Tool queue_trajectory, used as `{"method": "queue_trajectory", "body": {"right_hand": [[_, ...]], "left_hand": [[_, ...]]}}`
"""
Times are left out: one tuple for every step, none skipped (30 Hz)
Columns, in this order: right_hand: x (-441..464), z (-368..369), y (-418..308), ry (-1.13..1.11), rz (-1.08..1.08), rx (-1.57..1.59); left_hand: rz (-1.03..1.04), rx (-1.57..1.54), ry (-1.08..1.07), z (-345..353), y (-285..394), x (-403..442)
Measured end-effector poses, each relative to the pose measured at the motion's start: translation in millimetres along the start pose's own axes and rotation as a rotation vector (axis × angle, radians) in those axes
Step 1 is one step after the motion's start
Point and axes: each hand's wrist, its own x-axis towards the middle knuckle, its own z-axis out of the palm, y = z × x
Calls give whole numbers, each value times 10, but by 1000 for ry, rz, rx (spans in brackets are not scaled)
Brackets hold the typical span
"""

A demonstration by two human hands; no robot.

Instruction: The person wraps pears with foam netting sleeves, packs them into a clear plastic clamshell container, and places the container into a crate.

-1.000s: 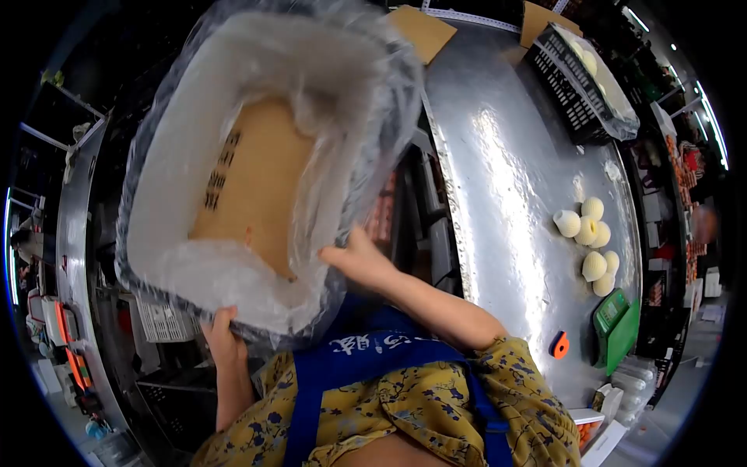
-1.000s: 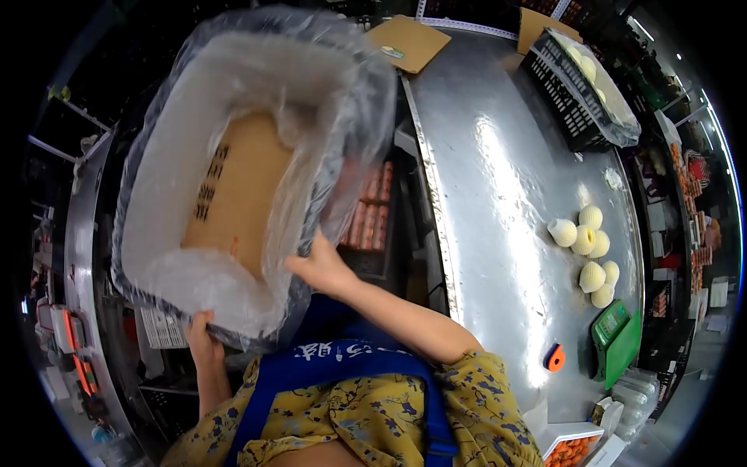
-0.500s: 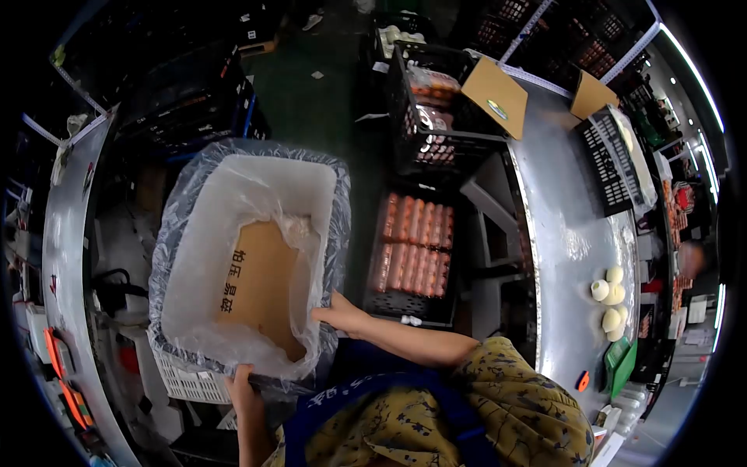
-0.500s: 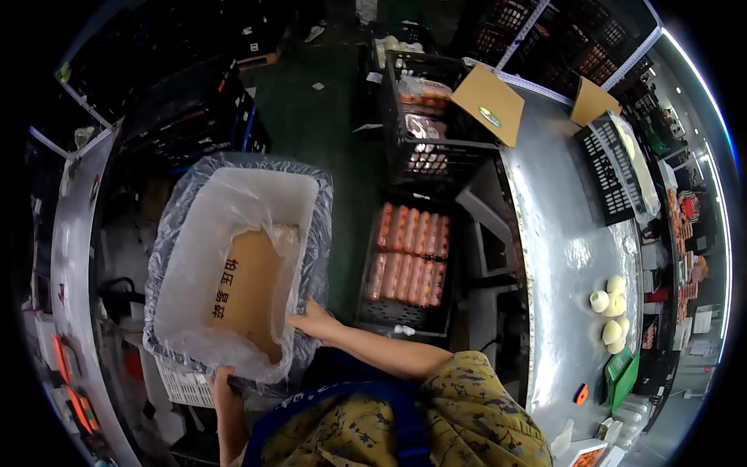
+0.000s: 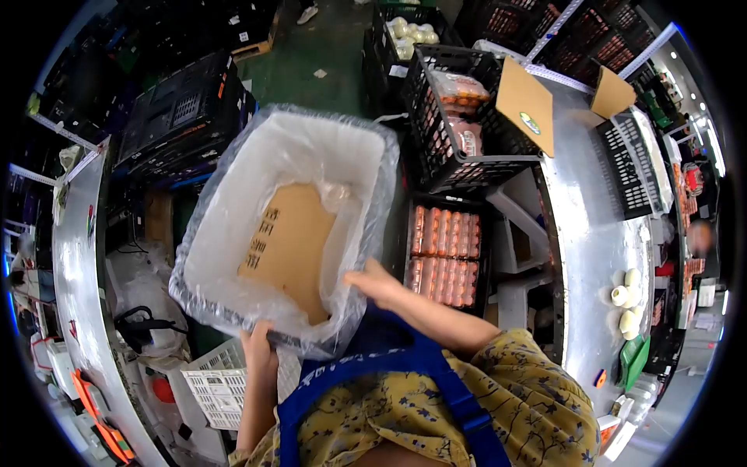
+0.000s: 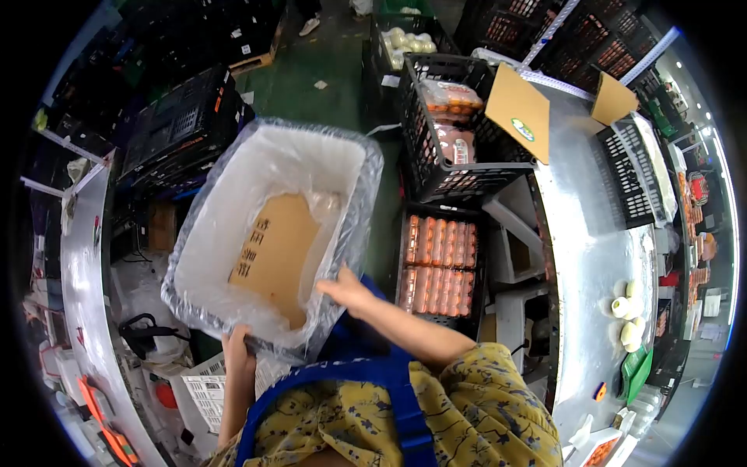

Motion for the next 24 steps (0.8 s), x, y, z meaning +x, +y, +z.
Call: {"method": "queue_trajectory", "body": {"right_hand": [[174, -64, -113, -12, -2, 24], [379, -131, -197, 31, -15, 25], [592, -216, -335, 16, -14, 10], [759, -262, -541, 28, -49, 15], [965, -319, -748, 42, -88, 19], [1149, -367, -847, 44, -83, 31], [1387, -452, -1015, 48, -95, 38], [1664, -558, -1252, 60, -118, 44], [1801, -596, -1357, 80, -130, 22], [2034, -634, -1516, 99, -155, -1], [2327, -692, -1756, 118, -197, -34], [2564, -723, -1927, 101, -256, -55], [2744, -733, -2201, 90, -222, -66], [2909, -736, -2537, 80, -191, -80], [3118, -750, -2835, 69, -158, -90], [3322, -809, -3003, 22, -88, -136], [3584, -811, -3198, 41, -125, -138], [3842, -822, -3412, 61, -168, -143], [4092, -843, -3623, 84, -211, -147], [4282, -846, -3878, 98, -277, -103], [4553, -884, -4085, 96, -252, -87], [4805, -907, -4269, 95, -226, -65], [4992, -953, -4431, 95, -199, -46], [5269, -1025, -4672, 135, -215, -76]], "left_hand": [[-10, 18, -22, 144, 78, 163], [-15, 27, -46, 366, 149, 312], [-15, 33, -74, 570, 235, 529], [-16, 38, -90, 761, 309, 770], [-16, 43, -110, 986, 385, 1034], [-26, 57, -125, 1162, 451, 1217], [-19, 47, -140, 1398, 540, 1422], [-7, 36, -168, 1688, 661, 1661], [-12, 34, -181, 1828, 757, 1755], [-9, 46, -174, 2026, 896, 1921], [8, 46, -176, 2279, 1061, 2127], [10, 53, -165, 2453, 1208, 2287], [14, 47, -167, 2645, 1360, 2474], [21, 38, -172, 2843, 1512, 2676], [26, 33, -175, 3034, 1672, 2873], [43, 27, -183, 3168, 1775, 2973], [61, 22, -199, 3372, 1923, 3213], [84, 13, -219, 3590, 2053, 3466], [83, 19, -237, 3780, 2157, 3754], [77, 31, -252, 3930, 2264, 4043], [73, 40, -269, 4104, 2384, 4333], [83, 54, -290, 4294, 2506, 4592], [80, 64, -318, 4480, 2646, 4774], [72, 61, -352, 4781, 2843, 4997]]}}
